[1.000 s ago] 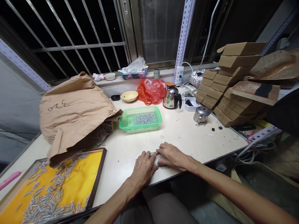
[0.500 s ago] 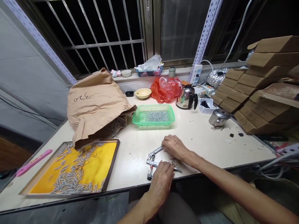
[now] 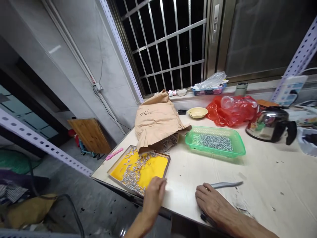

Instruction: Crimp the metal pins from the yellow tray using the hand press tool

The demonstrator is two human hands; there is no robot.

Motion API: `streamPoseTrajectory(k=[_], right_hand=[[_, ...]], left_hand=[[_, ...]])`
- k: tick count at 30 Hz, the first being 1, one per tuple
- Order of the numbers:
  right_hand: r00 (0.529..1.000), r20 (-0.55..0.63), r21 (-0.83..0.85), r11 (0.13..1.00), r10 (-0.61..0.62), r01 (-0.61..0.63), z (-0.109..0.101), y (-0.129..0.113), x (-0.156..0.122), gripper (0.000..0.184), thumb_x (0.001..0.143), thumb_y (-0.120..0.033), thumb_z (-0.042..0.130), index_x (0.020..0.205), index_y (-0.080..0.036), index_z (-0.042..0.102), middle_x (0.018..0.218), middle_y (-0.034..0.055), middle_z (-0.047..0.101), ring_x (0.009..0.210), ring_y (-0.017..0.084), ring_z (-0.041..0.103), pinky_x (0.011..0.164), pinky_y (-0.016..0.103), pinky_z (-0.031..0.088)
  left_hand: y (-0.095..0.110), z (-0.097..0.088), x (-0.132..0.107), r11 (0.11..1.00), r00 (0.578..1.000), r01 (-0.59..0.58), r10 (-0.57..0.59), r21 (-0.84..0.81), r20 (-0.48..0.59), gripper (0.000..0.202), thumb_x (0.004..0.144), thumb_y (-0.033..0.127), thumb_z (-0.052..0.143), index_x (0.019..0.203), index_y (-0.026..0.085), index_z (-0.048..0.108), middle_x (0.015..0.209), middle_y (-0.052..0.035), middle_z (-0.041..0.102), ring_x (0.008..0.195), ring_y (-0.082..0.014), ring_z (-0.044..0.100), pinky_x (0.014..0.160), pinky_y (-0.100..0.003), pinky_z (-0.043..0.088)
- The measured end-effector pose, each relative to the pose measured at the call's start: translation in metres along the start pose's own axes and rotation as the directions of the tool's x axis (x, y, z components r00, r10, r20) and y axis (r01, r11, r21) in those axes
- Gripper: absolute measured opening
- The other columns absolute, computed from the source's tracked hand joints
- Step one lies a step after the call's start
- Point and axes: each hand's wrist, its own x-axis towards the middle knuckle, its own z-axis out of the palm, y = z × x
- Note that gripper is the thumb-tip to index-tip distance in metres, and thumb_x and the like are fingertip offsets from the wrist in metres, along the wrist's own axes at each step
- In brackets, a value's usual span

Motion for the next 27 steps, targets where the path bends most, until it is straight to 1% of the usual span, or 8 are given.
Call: streamPoseTrajectory(k=[5,8,10,13,17,20,22,27], right_hand=[[0.990,-0.136,0.086,0.996,0.049,-0.038,0.001,-0.009,-0.005,0.021,0.079,-0.001,0.048,0.071,-0.021,0.053,0.072,0.0030,0.058,0.072,0.020,0.051,0.070,0.036,0.040],[0.969,-0.211,0.257,0.964,0.129,-0.073,-0.025,-0.012,0.000,0.023,0.087,-0.005,0.038,0.075,-0.021,0.052,0.067,0.0027,0.056,0.064,0.017,0.051,0.060,0.032,0.040],[0.923,-0.335,0.341,0.938,0.189,-0.068,-0.049,-0.005,0.005,0.021,0.090,-0.009,0.036,0.083,-0.020,0.053,0.068,0.0028,0.056,0.064,0.016,0.053,0.058,0.030,0.042],[0.793,-0.543,0.333,0.938,0.277,-0.099,-0.083,0.028,0.013,0.014,0.091,-0.016,0.043,0.100,-0.020,0.053,0.081,0.0039,0.061,0.076,0.017,0.058,0.067,0.029,0.047],[0.666,-0.612,0.219,0.900,0.427,-0.377,-0.104,0.105,0.013,0.018,0.093,-0.032,0.044,0.102,-0.021,0.055,0.093,0.0054,0.063,0.087,0.020,0.059,0.079,0.034,0.046],[0.707,-0.518,0.109,0.857,0.481,-0.503,-0.097,0.146,0.003,0.036,0.092,-0.045,0.038,0.108,-0.018,0.056,0.098,0.0095,0.062,0.093,0.026,0.057,0.082,0.041,0.045],[0.732,-0.467,0.075,0.847,0.497,-0.527,-0.086,0.145,-0.009,0.042,0.091,-0.049,0.037,0.114,-0.017,0.054,0.103,0.0112,0.061,0.099,0.028,0.055,0.084,0.044,0.044],[0.804,-0.306,0.193,0.860,0.510,-0.472,-0.060,0.064,-0.055,0.027,0.093,-0.037,0.041,0.111,-0.022,0.056,0.108,0.0081,0.060,0.104,0.024,0.053,0.088,0.040,0.045]], left_hand=[[-0.061,-0.035,0.054,0.938,0.979,0.200,-0.183,0.282,-0.088,0.027,0.089,0.023,0.039,0.096,0.016,0.064,0.096,-0.0083,0.063,0.091,-0.0202,0.060,0.083,-0.033,0.045],[-0.079,-0.034,0.071,0.889,0.975,0.220,-0.207,0.401,-0.075,0.027,0.089,0.023,0.038,0.098,0.016,0.062,0.099,-0.0084,0.061,0.092,-0.0196,0.058,0.081,-0.031,0.043],[-0.086,-0.031,0.080,0.862,0.980,0.187,-0.194,0.472,-0.034,0.026,0.090,0.025,0.038,0.098,0.017,0.062,0.099,-0.0078,0.059,0.092,-0.0188,0.057,0.078,-0.028,0.042],[-0.093,-0.024,0.092,0.821,0.982,0.143,-0.188,0.552,0.025,0.026,0.090,0.026,0.038,0.092,0.018,0.062,0.100,-0.0071,0.057,0.092,-0.0181,0.055,0.072,-0.026,0.041],[-0.102,-0.017,0.106,0.798,0.979,0.129,-0.196,0.589,0.051,0.024,0.089,0.022,0.038,0.086,0.016,0.062,0.098,-0.0080,0.058,0.093,-0.0194,0.054,0.071,-0.028,0.041],[-0.105,-0.013,0.112,0.783,0.977,0.113,-0.200,0.611,0.075,0.024,0.087,0.015,0.038,0.085,0.015,0.062,0.096,-0.0093,0.060,0.094,-0.0210,0.055,0.072,-0.029,0.042],[-0.104,-0.012,0.116,0.780,0.977,0.097,-0.192,0.618,0.089,0.025,0.085,0.009,0.037,0.086,0.014,0.062,0.096,-0.0106,0.061,0.096,-0.0217,0.055,0.073,-0.029,0.043],[-0.096,-0.021,0.124,0.806,0.981,0.041,-0.143,0.590,0.128,0.026,0.079,0.004,0.039,0.085,0.012,0.063,0.095,-0.0135,0.063,0.095,-0.0228,0.057,0.076,-0.030,0.044]])
